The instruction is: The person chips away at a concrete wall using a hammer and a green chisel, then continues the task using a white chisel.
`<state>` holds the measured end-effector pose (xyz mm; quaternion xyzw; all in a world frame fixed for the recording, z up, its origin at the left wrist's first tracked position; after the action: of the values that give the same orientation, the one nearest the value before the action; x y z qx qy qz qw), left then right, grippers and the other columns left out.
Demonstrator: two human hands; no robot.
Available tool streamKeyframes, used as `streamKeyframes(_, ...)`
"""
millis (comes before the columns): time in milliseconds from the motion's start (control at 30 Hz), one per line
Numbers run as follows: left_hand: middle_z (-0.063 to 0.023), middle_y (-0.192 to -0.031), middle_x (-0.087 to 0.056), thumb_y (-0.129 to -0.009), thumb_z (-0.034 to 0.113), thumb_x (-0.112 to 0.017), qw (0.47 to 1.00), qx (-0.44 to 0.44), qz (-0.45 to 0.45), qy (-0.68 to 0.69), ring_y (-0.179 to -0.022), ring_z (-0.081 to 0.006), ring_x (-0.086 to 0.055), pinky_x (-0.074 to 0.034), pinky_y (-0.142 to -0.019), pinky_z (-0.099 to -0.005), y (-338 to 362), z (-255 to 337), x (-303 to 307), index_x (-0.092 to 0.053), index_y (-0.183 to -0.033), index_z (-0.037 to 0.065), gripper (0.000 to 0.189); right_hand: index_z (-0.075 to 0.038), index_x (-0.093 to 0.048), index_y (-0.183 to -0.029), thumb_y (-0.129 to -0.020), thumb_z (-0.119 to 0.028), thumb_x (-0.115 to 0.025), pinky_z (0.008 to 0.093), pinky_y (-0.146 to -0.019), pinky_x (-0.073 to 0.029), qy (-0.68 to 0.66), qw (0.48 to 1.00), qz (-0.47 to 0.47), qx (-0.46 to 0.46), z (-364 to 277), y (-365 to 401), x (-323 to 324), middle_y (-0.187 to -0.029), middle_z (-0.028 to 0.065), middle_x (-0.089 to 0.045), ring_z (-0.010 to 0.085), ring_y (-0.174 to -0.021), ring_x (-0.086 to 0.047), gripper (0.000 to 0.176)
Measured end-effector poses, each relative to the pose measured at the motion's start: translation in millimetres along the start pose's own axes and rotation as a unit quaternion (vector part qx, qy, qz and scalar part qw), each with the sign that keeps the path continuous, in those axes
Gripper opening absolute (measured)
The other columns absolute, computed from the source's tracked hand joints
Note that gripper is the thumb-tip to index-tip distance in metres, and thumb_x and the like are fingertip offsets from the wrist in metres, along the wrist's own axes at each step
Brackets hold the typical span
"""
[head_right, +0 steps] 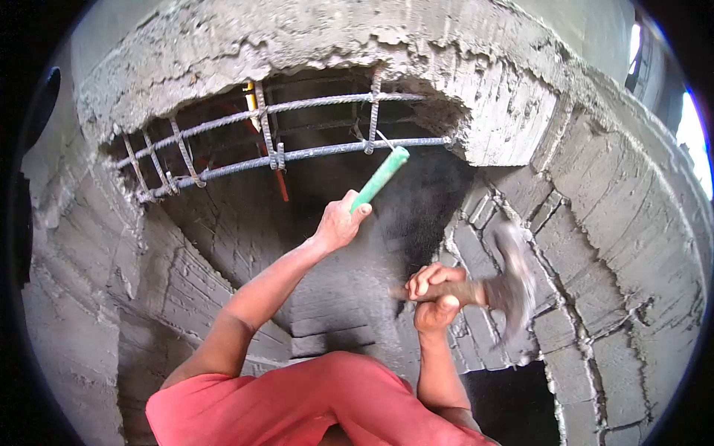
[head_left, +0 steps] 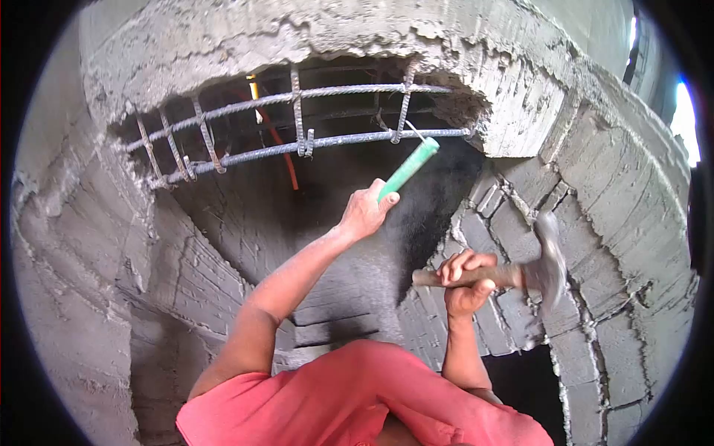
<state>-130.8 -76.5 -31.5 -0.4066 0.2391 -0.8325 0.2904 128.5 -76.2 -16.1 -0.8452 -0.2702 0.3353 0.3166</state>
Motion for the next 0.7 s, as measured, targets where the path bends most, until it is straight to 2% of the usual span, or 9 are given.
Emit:
streamKeyframes(33,-0.0245,-0.072,-0.060,-0.099,0.058,-0.044,0.999,-0.042,0.004,-0.011,-0.076,-0.0492,-0.062,-0.047,-0.064,-0.0548,0,14,3,-0.050,-0.101,0.005,0.054,-0.010,-0.042,-0.099,-0.093,-0.065,-0.053,0.0331,-0.054,-0.048,-0.019,0.999,0.012,-0.032,8,1,10,-0.070,0.0047,-0.046,0.0154,-0.053,-0.047,0.057)
streamKeyframes(133,-0.0219,-0.071,-0.060,-0.100,0.058,-0.041,0.999,-0.043,0.023,-0.007,-0.074,-0.0478,-0.062,-0.047,-0.062,-0.0527,-16,43,13,-0.050,-0.103,0.005,0.054,-0.001,-0.049,-0.105,-0.094,-0.055,-0.060,0.0289,-0.057,-0.047,0.006,0.994,0.011,-0.109,19,0,33,-0.077,0.0054,-0.051,0.0130,-0.063,-0.052,0.056)
streamKeyframes(167,-0.0218,-0.069,-0.058,-0.101,0.057,-0.039,1.000,-0.015,0.019,0.008,-0.072,-0.0475,-0.062,-0.046,-0.060,-0.0516,-20,57,22,-0.049,-0.101,0.004,0.054,-0.001,-0.049,-0.105,-0.094,-0.055,-0.060,0.0289,-0.057,-0.047,0.000,0.994,0.012,-0.110,20,-4,36,-0.077,0.0054,-0.051,0.0130,-0.063,-0.052,0.056)
streamKeyframes(300,-0.0224,-0.065,-0.055,-0.103,0.053,-0.039,0.995,-0.061,0.069,-0.041,-0.066,-0.0472,-0.060,-0.045,-0.056,-0.0511,-40,87,42,-0.047,-0.097,0.003,0.051,-0.001,-0.048,-0.106,-0.095,-0.055,-0.058,0.0290,-0.059,-0.049,-0.005,0.993,0.024,-0.117,14,-19,35,-0.076,0.0053,-0.051,0.0129,-0.061,-0.052,0.055)
streamKeyframes(367,-0.0236,-0.065,-0.055,-0.103,0.053,-0.040,0.991,-0.079,0.086,-0.063,-0.067,-0.0483,-0.060,-0.044,-0.056,-0.0524,-49,94,44,-0.047,-0.096,0.003,0.050,-0.002,-0.047,-0.106,-0.096,-0.056,-0.056,0.0292,-0.059,-0.049,-0.076,0.991,0.023,-0.110,9,-27,35,-0.077,0.0055,-0.051,0.0131,-0.061,-0.052,0.055)
streamKeyframes(433,-0.0249,-0.067,-0.056,-0.102,0.055,-0.039,0.989,-0.095,0.087,-0.074,-0.070,-0.0493,-0.060,-0.044,-0.057,-0.0538,-57,97,43,-0.048,-0.097,0.003,0.052,-0.003,-0.047,-0.106,-0.096,-0.058,-0.053,0.0289,-0.058,-0.049,-0.084,0.990,0.015,-0.109,6,-37,37,-0.078,0.0059,-0.051,0.0128,-0.061,-0.052,0.056)
streamKeyframes(500,-0.0254,-0.068,-0.058,-0.101,0.058,-0.037,0.991,-0.078,0.075,-0.077,-0.072,-0.0503,-0.060,-0.045,-0.059,-0.0550,-62,93,40,-0.048,-0.097,0.004,0.056,-0.003,-0.047,-0.106,-0.096,-0.061,-0.050,0.0286,-0.058,-0.048,-0.104,0.993,-0.011,-0.053,-5,-48,37,-0.079,0.0064,-0.051,0.0122,-0.060,-0.051,0.059)
streamKeyframes(633,-0.0258,-0.069,-0.059,-0.100,0.062,-0.034,0.991,-0.043,0.082,-0.098,-0.073,-0.0511,-0.061,-0.045,-0.061,-0.0564,-71,87,41,-0.048,-0.096,0.003,0.060,-0.002,-0.046,-0.105,-0.095,-0.064,-0.049,0.0303,-0.059,-0.047,-0.081,0.996,-0.044,0.004,-21,-66,34,-0.082,0.0075,-0.049,0.0136,-0.062,-0.050,0.063)
streamKeyframes(700,-0.0265,-0.069,-0.059,-0.099,0.064,-0.034,0.992,-0.029,0.081,-0.088,-0.073,-0.0514,-0.061,-0.044,-0.061,-0.0565,-70,83,37,-0.048,-0.096,0.003,0.063,-0.002,-0.046,-0.105,-0.094,-0.066,-0.049,0.0309,-0.060,-0.047,-0.063,0.997,-0.040,-0.010,-28,-69,35,-0.082,0.0078,-0.048,0.0143,-0.064,-0.049,0.065)
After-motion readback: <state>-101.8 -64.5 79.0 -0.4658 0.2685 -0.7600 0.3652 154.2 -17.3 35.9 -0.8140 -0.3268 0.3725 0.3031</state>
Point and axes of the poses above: each hand's wrist, its own y-axis away from the middle knuckle, its own x-axis out of the back of the hand, z = x × y, the point moved 6 cm from there along -y, towards the middle knuckle
